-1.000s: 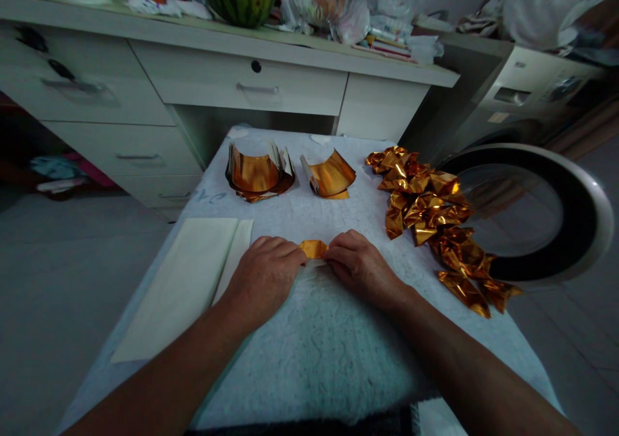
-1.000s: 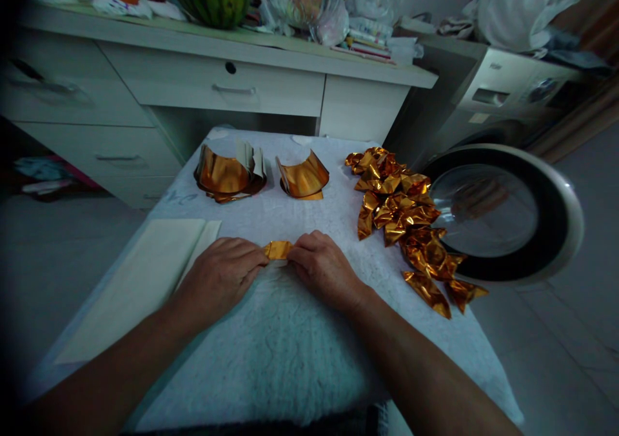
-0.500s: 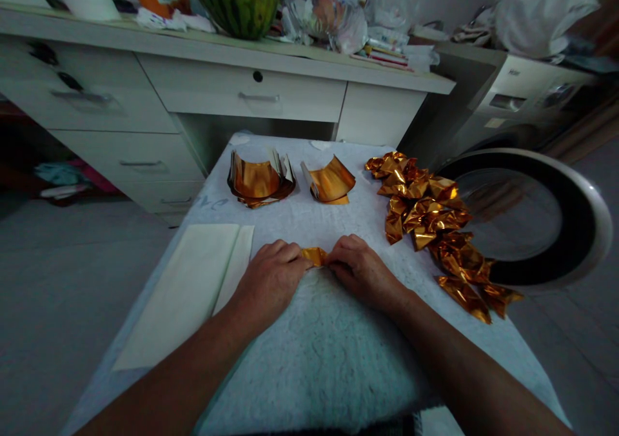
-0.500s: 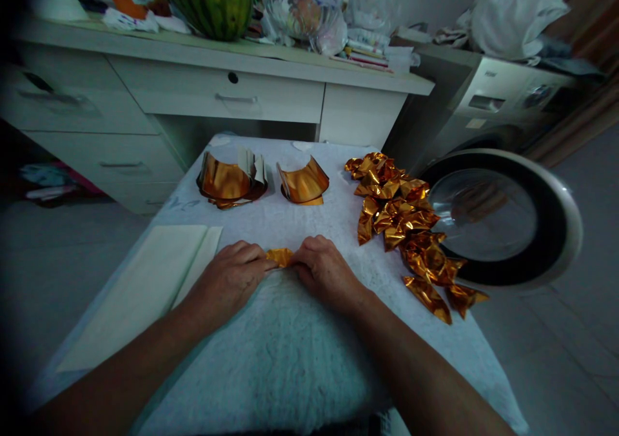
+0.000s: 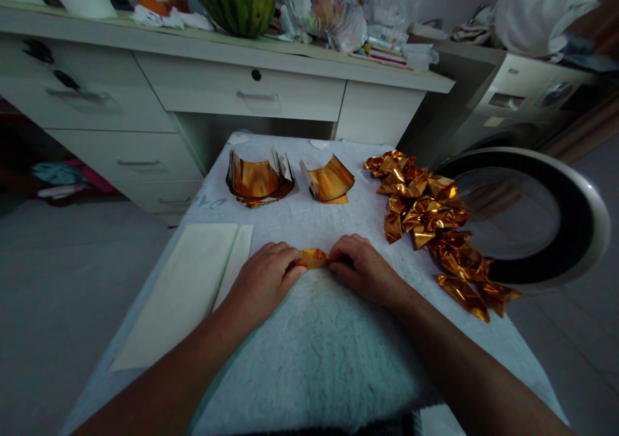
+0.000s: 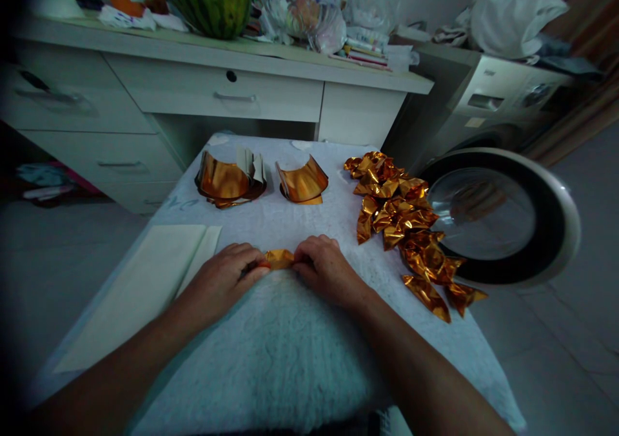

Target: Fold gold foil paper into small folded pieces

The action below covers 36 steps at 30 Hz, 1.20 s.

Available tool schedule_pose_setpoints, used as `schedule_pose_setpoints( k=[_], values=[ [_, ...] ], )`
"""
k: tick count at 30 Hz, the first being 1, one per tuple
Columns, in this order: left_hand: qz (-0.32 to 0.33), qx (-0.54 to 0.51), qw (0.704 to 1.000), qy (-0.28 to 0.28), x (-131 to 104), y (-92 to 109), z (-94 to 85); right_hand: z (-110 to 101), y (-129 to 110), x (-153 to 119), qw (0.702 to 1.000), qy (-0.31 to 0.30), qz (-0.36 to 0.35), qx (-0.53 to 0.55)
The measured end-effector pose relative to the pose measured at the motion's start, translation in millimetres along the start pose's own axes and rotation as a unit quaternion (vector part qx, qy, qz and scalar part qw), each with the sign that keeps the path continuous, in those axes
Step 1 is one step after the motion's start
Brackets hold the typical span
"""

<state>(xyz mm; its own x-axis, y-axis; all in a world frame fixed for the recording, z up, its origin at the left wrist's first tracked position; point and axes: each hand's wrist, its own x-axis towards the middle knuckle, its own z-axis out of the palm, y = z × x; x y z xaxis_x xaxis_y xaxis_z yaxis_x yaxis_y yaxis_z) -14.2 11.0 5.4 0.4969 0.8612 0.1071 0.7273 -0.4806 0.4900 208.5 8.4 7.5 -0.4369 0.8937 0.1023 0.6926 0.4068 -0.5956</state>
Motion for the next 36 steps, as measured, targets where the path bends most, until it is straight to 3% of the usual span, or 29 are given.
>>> schedule_pose_setpoints(
  k=[18,36],
  values=[
    [-0.087,0.121,0.989,-0.016,-1,9,1.0,2,-12,7,0.99,-0.027,0.087,-0.107],
    [-0.099,0.184,0.978,-0.026,0,13,1.8,7,-14,10,0.978,0.0,0.153,-0.14]
  ],
)
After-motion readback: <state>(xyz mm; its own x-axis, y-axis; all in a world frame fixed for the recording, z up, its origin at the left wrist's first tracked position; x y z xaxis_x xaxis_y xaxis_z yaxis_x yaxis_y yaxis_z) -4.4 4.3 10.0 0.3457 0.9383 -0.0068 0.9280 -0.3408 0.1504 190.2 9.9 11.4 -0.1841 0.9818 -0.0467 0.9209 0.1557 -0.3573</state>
